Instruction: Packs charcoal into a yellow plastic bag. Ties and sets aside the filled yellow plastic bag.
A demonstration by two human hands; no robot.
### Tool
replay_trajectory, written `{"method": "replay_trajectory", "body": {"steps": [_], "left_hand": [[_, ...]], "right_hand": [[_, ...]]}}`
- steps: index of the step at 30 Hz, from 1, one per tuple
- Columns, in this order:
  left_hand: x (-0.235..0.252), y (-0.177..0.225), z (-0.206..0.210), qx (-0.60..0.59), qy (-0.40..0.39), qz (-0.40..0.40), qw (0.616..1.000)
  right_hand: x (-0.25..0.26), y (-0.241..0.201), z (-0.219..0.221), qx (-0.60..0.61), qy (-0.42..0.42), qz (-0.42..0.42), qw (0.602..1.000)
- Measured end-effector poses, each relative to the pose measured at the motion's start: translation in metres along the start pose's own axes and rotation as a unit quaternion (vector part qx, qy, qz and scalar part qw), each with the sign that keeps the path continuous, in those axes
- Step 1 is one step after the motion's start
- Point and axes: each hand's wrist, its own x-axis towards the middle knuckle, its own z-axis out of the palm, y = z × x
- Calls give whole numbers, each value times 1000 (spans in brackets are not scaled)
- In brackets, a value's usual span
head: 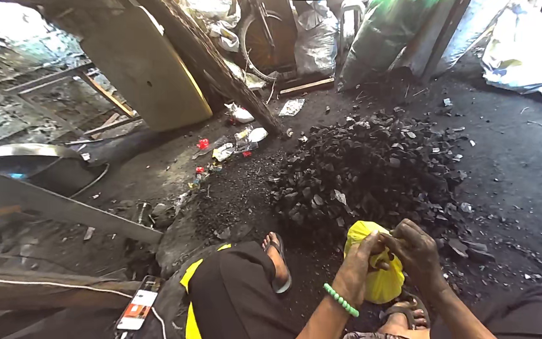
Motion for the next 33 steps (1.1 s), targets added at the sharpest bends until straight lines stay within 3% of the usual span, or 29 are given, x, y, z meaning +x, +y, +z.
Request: {"method": "replay_trajectory", "body": {"steps": [3,7,9,11,14,16,19,21,24,27,30,33], "left_hand": [[-5,2,-3,121,-7,35,992],[-8,2,1,-54,11,20,998],[-8,3,3,-78,9,10,997],[-6,-2,4,-22,-13,14,1000],[-8,-4,7,178,-24,40,983],[-14,3,12,354,-13,71,932],[-21,7,18,479,-5,85,874],[-29,6,16,483,-11,88,871],[-43,4,4,397,-44,45,915],[-48,-16,-5,142,-75,-28,987],[-50,-32,-7,-27,-66,-63,995],[-49,-40,-16,-165,-23,-98,981]], "right_hand": [[14,-5,-3,36,-14,60,997],[18,9,-14,270,-120,213,931],[13,7,-18,277,-142,224,924],[7,-1,-18,265,-129,219,930],[4,-4,-13,200,-69,163,964],[5,1,-9,42,-45,52,997],[15,8,-10,-149,-42,-148,977],[22,10,-16,-187,-46,-192,962],[25,33,-35,-199,-76,-162,964],[17,63,-43,-216,-91,-112,966],[5,67,-42,-211,-103,-76,969],[-8,66,-42,-216,-71,-68,971]]}}
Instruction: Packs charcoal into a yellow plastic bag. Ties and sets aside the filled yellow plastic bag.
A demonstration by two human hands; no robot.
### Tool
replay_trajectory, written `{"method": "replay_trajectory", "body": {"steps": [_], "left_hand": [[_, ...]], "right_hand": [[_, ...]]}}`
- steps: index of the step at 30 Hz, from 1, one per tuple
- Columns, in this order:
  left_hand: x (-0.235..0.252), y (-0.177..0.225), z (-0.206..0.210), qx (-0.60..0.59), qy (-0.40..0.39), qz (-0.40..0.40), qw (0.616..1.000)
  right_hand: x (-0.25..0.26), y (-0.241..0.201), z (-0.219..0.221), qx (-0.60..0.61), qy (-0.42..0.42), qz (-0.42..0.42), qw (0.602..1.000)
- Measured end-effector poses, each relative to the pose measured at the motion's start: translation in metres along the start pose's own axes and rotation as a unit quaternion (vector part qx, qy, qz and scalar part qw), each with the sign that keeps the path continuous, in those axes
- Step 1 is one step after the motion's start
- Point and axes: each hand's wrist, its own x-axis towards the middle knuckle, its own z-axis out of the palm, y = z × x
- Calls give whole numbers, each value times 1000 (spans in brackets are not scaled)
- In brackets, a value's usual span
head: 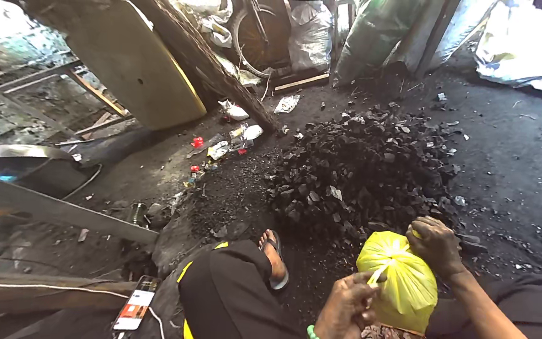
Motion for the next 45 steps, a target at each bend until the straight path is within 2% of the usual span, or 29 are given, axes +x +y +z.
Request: {"method": "replay_trajectory", "body": {"steps": [2,4,7,11,13,16,18,20,22,25,28,31,33,35,36,38,39,40,41,43,45], "left_hand": [[6,3,-8,-87,46,-12,995],[17,10,-10,-90,92,5,992],[34,18,0,67,99,75,990],[47,20,8,303,10,118,945],[45,22,8,376,-6,152,914],[45,22,5,426,-16,241,872],[46,21,8,419,-18,253,872],[49,17,8,392,-12,248,886],[48,17,8,359,-16,236,903],[44,22,9,340,-29,208,917],[47,31,8,346,-10,157,925],[50,40,6,380,5,90,921],[49,44,7,428,5,79,900],[45,43,9,489,3,123,864],[42,39,9,530,1,173,830],[45,21,5,601,2,324,731],[47,13,3,617,4,372,693],[48,9,2,623,1,376,685],[45,11,3,616,-13,334,714],[40,21,6,530,-48,165,830],[41,21,4,327,-46,58,942]], "right_hand": [[-10,-10,-4,10,30,17,999],[-23,-26,-10,44,55,37,997],[-39,-60,-15,126,48,24,991],[-36,-88,-13,178,6,-47,983],[-21,-85,-20,216,5,-17,976],[1,-70,-27,235,-5,47,971],[6,-65,-28,301,-54,121,944],[4,-63,-33,403,-110,190,889],[-2,-60,-36,438,-151,188,866],[-12,-61,-35,379,-145,99,909],[-17,-65,-26,257,-50,3,965],[-22,-70,-24,191,-28,-52,980],[-23,-67,-24,188,-49,-64,979],[-22,-60,-25,214,-79,-48,973],[-21,-56,-25,238,-93,-33,966],[-21,-52,-25,279,-116,-6,953],[-21,-50,-24,283,-123,-1,951],[-22,-49,-23,278,-129,-2,952],[-23,-49,-21,275,-138,-6,952],[-28,-49,-19,268,-137,-14,954],[-30,-52,-19,274,-116,-8,955]]}}
